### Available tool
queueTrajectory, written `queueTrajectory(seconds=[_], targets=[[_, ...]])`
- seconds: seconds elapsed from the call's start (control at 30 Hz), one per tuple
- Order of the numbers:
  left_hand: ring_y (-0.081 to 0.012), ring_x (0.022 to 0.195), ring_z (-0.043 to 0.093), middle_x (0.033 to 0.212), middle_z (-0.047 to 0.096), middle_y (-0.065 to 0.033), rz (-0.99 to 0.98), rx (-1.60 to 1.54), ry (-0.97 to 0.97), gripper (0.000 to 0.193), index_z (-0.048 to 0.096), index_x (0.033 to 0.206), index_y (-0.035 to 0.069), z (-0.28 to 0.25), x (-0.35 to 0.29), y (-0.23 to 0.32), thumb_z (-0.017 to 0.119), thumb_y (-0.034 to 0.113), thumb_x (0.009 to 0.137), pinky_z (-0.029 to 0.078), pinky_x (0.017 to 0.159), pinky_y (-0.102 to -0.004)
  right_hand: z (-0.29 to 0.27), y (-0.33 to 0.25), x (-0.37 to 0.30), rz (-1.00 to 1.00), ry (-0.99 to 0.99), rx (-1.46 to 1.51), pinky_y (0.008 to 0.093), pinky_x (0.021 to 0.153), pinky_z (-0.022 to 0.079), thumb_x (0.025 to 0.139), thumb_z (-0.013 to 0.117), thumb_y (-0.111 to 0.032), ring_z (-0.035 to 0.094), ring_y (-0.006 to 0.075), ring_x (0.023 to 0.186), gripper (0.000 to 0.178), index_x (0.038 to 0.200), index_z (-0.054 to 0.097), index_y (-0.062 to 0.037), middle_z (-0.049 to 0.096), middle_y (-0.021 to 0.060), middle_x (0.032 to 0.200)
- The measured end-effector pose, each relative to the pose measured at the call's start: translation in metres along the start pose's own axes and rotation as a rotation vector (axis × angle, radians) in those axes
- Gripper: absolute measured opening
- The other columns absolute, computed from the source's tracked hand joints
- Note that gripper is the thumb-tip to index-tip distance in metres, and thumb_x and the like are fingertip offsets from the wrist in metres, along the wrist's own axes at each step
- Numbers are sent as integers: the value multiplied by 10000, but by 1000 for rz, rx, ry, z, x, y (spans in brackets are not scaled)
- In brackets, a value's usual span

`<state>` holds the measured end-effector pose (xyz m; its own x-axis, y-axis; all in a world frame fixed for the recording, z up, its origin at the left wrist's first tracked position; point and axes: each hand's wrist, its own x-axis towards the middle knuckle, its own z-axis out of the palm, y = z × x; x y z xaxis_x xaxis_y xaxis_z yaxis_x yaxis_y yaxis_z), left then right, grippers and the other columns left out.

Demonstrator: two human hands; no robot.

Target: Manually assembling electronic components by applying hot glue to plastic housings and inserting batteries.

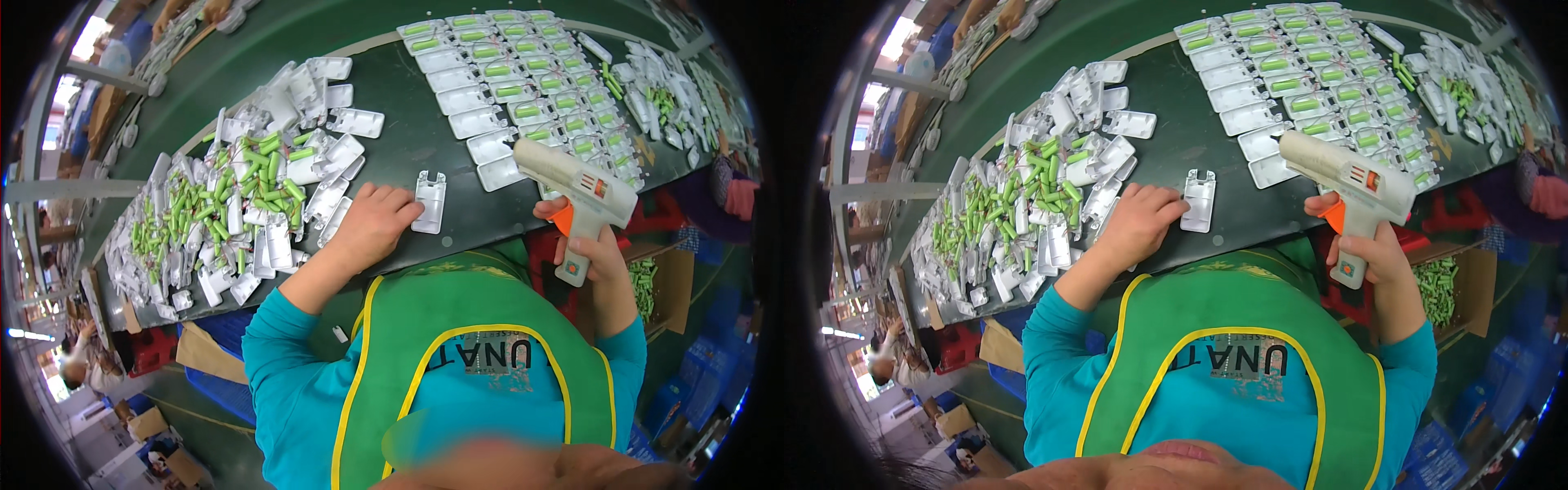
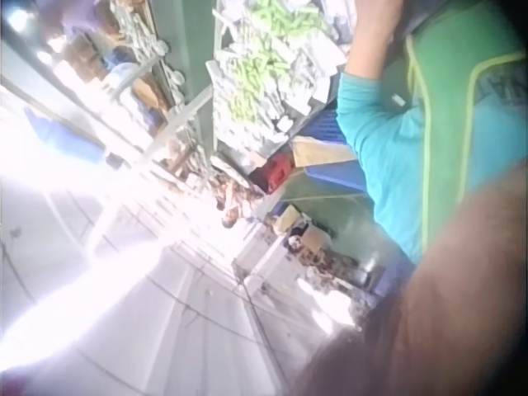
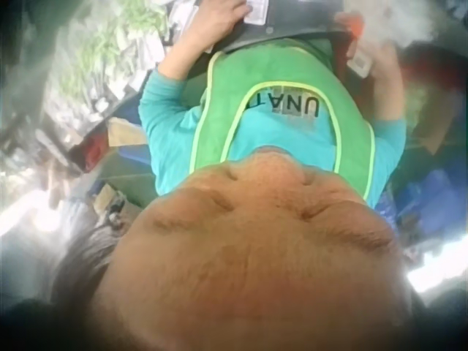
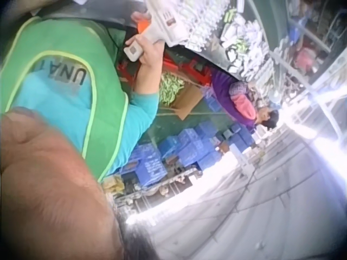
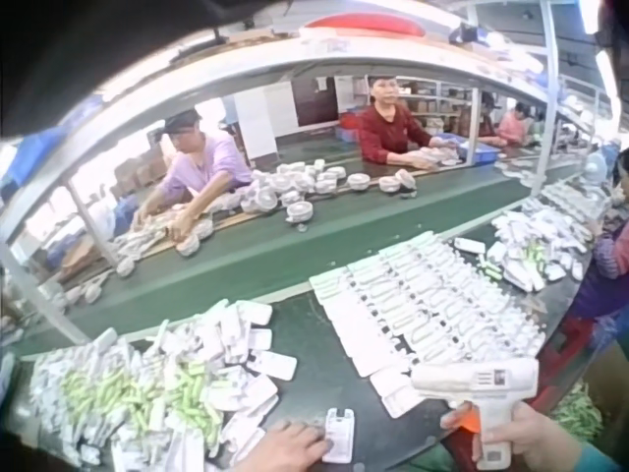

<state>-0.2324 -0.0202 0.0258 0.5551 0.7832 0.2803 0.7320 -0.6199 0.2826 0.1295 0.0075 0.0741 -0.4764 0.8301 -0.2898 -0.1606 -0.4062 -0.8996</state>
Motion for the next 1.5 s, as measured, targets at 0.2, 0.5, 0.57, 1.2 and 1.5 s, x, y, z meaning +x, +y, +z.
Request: queueTrajectory(seconds=[0.2,0.5,0.57,1.2,1.5], targets=[[-250,734,545,792,546,-47,-378,98,12,228,583,799,114,-12,-49,18,757,226,704,381,663,-388,-2,9,-9,-42,31,1,287,558,563,693,716,-206,551,310,1184,683,1290,474,22,568,198,1250],[-250,726,534,766,528,-60,-429,162,80,208,554,754,99,21,-71,30,730,203,717,367,640,-398,2,17,-6,-48,3,32,302,599,571,708,696,-170,552,313,1176,663,1291,465,43,556,211,1250],[-252,711,538,755,529,-59,-444,140,159,200,551,752,98,24,-60,30,724,196,728,368,627,-395,6,17,-6,-47,-17,39,301,596,570,710,690,-166,554,312,1173,661,1295,463,40,557,208,1250],[-283,822,570,838,581,-76,-257,-155,33,152,600,817,86,47,10,38,702,153,726,404,720,-413,6,15,-36,-203,134,47,300,640,565,714,669,-153,560,312,1169,669,1315,448,40,574,196,1219],[-271,806,566,822,567,-77,-13,-168,15,162,565,812,83,94,87,81,677,176,742,395,704,-405,7,4,-36,-293,225,9,308,703,551,683,696,-183,558,290,1160,684,1290,465,34,583,172,1184]])
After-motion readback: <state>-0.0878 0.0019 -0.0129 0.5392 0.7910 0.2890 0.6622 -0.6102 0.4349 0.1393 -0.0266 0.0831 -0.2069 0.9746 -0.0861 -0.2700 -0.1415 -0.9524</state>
